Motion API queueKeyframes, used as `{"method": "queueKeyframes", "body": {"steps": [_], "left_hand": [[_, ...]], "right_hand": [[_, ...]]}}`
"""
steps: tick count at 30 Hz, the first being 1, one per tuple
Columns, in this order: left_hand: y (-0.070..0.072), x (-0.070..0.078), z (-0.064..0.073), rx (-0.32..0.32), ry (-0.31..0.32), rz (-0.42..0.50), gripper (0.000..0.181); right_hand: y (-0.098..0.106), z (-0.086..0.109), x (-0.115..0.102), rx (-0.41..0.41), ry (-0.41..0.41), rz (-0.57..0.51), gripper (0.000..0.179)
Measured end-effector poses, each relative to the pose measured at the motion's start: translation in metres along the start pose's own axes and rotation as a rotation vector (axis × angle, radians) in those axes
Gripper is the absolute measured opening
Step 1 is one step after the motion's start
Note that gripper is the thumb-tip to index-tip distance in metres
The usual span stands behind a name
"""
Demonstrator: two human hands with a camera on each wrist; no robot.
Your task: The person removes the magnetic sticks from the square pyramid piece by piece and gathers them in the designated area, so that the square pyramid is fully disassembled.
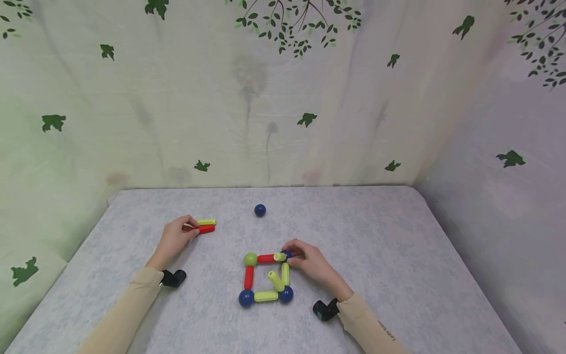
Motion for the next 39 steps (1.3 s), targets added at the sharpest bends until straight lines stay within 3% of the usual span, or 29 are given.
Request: {"method": "queueKeyframes", "body": {"steps": [7,12,15,20,24,27,31,36,39], "left_hand": [[0.000,0.000,-0.002,0.017,-0.027,-0.020,0.009],[0.003,0.016,0.008,0.003,-0.147,0.058,0.015],[0.000,0.038,0.024,-0.103,-0.252,0.164,0.020],[-0.019,0.085,0.062,-0.375,-0.387,0.306,0.026],[-0.042,0.119,0.092,-0.560,-0.459,0.333,0.030],[-0.058,0.137,0.108,-0.636,-0.486,0.317,0.034],[-0.075,0.149,0.120,-0.644,-0.508,0.299,0.030],[-0.083,0.153,0.124,-0.537,-0.585,0.246,0.015],[-0.084,0.151,0.125,-0.490,-0.603,0.182,0.017]], "right_hand": [[0.001,0.001,0.002,-0.005,0.000,-0.020,0.023],[0.001,0.001,0.002,-0.003,-0.002,-0.016,0.023],[0.000,0.001,0.002,-0.002,-0.012,-0.010,0.023],[0.001,0.001,0.002,-0.004,-0.010,-0.010,0.023],[0.001,0.000,0.002,-0.006,0.000,-0.019,0.023],[0.001,0.000,0.000,-0.008,0.011,-0.031,0.023],[0.002,0.000,-0.001,-0.015,0.024,-0.042,0.023],[0.001,0.001,-0.001,-0.012,0.026,-0.032,0.023],[0.001,0.001,0.000,-0.008,0.026,-0.025,0.023]]}}
Point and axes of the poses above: each hand's wrist, its own z-axis away from the middle knuckle, its own y-axis out of the back of the hand, x = y × z, the point moved 4 cm from there along -z, towards the middle knuckle, and after that the axes turned 13 degrees about x, right-handed, at the moved point
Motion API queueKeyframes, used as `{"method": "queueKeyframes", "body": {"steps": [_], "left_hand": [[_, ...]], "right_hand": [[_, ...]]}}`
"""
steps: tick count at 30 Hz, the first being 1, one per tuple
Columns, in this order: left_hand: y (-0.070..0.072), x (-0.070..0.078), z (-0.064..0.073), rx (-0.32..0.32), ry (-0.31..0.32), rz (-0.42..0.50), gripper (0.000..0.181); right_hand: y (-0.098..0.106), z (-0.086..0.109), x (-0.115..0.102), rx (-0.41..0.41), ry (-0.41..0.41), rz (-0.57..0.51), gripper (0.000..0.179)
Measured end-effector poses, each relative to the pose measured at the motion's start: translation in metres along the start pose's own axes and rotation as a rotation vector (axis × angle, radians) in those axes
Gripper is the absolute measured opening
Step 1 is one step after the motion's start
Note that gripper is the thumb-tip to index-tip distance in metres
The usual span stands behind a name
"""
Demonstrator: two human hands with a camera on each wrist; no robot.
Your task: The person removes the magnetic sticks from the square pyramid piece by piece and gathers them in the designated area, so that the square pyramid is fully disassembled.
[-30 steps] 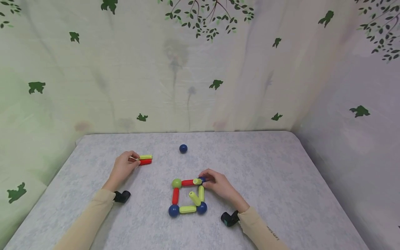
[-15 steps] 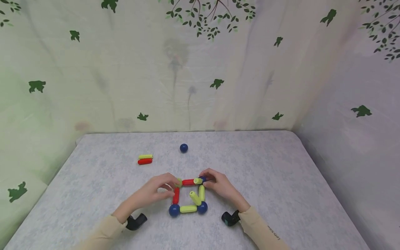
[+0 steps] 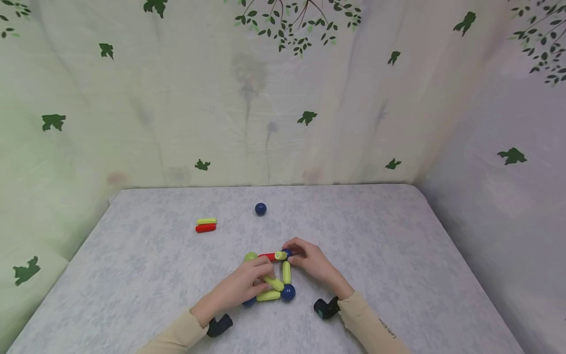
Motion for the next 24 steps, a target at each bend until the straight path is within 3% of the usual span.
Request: {"method": "queueKeyframes", "body": {"steps": [5,10,13,17,24], "left_hand": [[0.002,-0.007,0.007,0.028,0.048,-0.022,0.018],[0.013,-0.016,0.015,0.103,0.089,0.082,0.017],[0.027,-0.025,0.021,0.174,0.098,0.077,0.020],[0.052,-0.042,0.029,0.282,0.134,-0.001,0.024],[0.093,-0.087,0.040,0.435,0.294,-0.070,0.022]], "right_hand": [[0.001,0.000,0.001,-0.001,-0.009,0.001,0.023],[0.001,0.000,0.000,0.002,-0.006,-0.001,0.023],[0.000,0.000,0.001,0.005,-0.016,0.007,0.023],[0.000,-0.001,0.002,0.010,-0.037,0.018,0.023],[0.000,0.000,0.004,0.010,-0.045,0.019,0.022]]}}
Point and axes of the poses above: each hand's wrist, its own z-axis away from the middle knuckle, its own y-axis out of the back of the hand, x = y × z, the point moved 4 cm from there along -z, towards the middle knuckle, and after that the axes turned 13 degrees about x, right-handed, at the moved point
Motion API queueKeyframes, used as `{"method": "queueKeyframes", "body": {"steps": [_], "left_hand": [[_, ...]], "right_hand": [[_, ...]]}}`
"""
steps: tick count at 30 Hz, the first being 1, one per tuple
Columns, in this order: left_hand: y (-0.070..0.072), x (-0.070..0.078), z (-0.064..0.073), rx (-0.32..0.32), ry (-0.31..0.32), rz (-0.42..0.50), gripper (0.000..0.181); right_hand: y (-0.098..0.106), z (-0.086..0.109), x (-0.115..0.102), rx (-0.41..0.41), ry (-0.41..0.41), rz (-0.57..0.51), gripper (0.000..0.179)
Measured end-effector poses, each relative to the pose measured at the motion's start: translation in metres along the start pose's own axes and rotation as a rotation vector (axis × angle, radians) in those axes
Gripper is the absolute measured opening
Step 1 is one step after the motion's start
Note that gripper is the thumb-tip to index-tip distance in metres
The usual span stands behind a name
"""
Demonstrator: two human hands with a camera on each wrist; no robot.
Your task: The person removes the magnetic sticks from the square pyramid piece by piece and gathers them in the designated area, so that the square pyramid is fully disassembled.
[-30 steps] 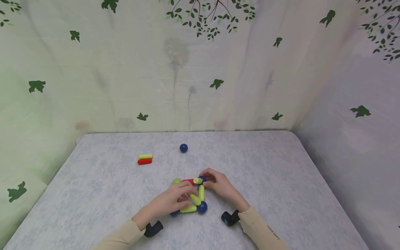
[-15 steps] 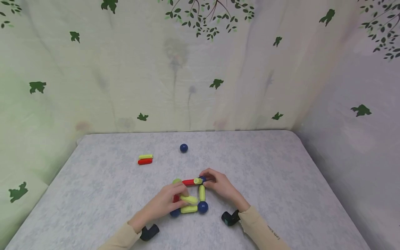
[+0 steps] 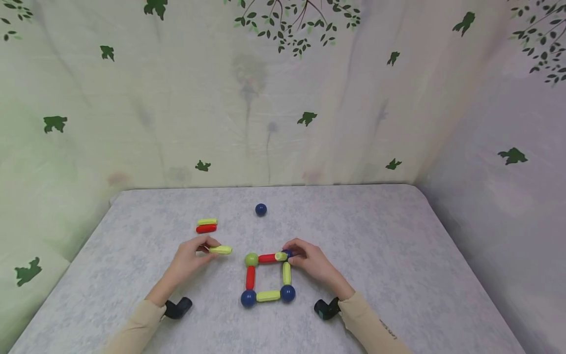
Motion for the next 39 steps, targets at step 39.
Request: {"method": "queueKeyframes", "body": {"steps": [39], "left_hand": [[0.024,-0.049,-0.041,0.074,0.195,-0.196,0.022]], "right_hand": [[0.000,0.001,-0.003,0.000,0.004,-0.007,0.023]]}}
Point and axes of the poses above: each hand's wrist, its own z-axis away from the middle knuckle, its own y-axis out of the back of the hand, x = y × z, the point moved 4 cm from there along -z, towards the middle knuckle, and after that the axes turned 13 degrees about x, right-handed, at the moved point
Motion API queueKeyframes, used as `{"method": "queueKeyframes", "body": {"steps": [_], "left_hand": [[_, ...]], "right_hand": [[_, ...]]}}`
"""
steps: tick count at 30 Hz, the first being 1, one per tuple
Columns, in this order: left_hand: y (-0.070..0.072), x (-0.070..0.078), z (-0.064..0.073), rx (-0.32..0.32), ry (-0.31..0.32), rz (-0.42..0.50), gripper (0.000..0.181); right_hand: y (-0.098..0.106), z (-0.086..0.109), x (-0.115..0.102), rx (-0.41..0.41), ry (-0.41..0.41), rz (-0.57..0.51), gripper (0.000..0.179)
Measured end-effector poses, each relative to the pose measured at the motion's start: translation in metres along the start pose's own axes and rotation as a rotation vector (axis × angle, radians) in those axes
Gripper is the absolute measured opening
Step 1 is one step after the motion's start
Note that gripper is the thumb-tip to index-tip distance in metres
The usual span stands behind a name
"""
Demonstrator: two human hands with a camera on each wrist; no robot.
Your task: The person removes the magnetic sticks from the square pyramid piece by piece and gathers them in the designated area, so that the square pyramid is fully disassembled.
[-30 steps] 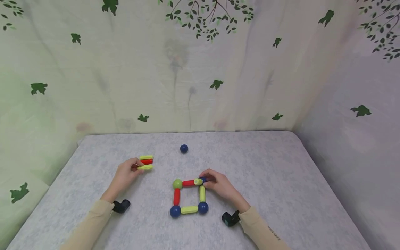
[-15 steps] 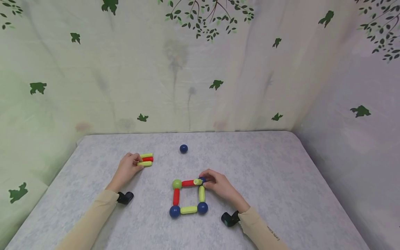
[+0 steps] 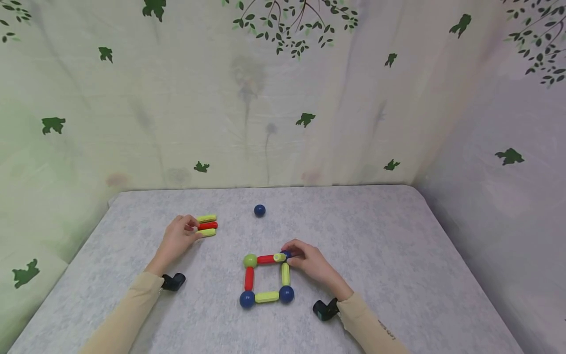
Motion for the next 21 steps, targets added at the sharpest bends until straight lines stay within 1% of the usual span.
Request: {"method": "queueKeyframes", "body": {"steps": [2,4,7,9,11,14,16,18,21], "left_hand": [[0.000,0.010,0.003,-0.011,-0.058,0.048,0.021],[-0.003,0.025,0.006,-0.042,-0.131,0.113,0.021],[-0.012,0.052,0.015,-0.121,-0.235,0.220,0.023],[-0.020,0.070,0.024,-0.186,-0.285,0.278,0.024],[-0.031,0.087,0.033,-0.257,-0.327,0.316,0.026],[-0.048,0.108,0.046,-0.349,-0.369,0.353,0.026],[-0.057,0.120,0.053,-0.384,-0.390,0.359,0.027],[-0.066,0.129,0.058,-0.402,-0.398,0.358,0.028],[-0.075,0.140,0.065,-0.409,-0.410,0.335,0.028]], "right_hand": [[0.000,0.000,0.000,0.000,-0.001,0.001,0.023],[0.000,0.000,0.000,0.002,-0.003,0.002,0.023],[0.000,0.000,-0.001,0.002,-0.004,-0.001,0.024],[0.001,0.000,-0.002,-0.001,-0.004,-0.004,0.024],[0.001,0.000,-0.002,-0.004,-0.006,-0.009,0.024],[0.000,0.000,-0.002,-0.008,-0.007,-0.016,0.024],[0.000,-0.001,-0.002,-0.010,-0.002,-0.018,0.024],[0.000,-0.001,-0.001,-0.011,0.002,-0.020,0.024],[0.000,-0.001,0.000,-0.010,0.010,-0.018,0.025]]}}
Point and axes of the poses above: each hand's wrist, its own z-axis away from the middle knuckle, its own y-axis out of the back of the hand, x = y × z, the point moved 4 cm from there along -z, towards the middle knuckle, and after that the axes turned 13 degrees about x, right-handed, at the moved point
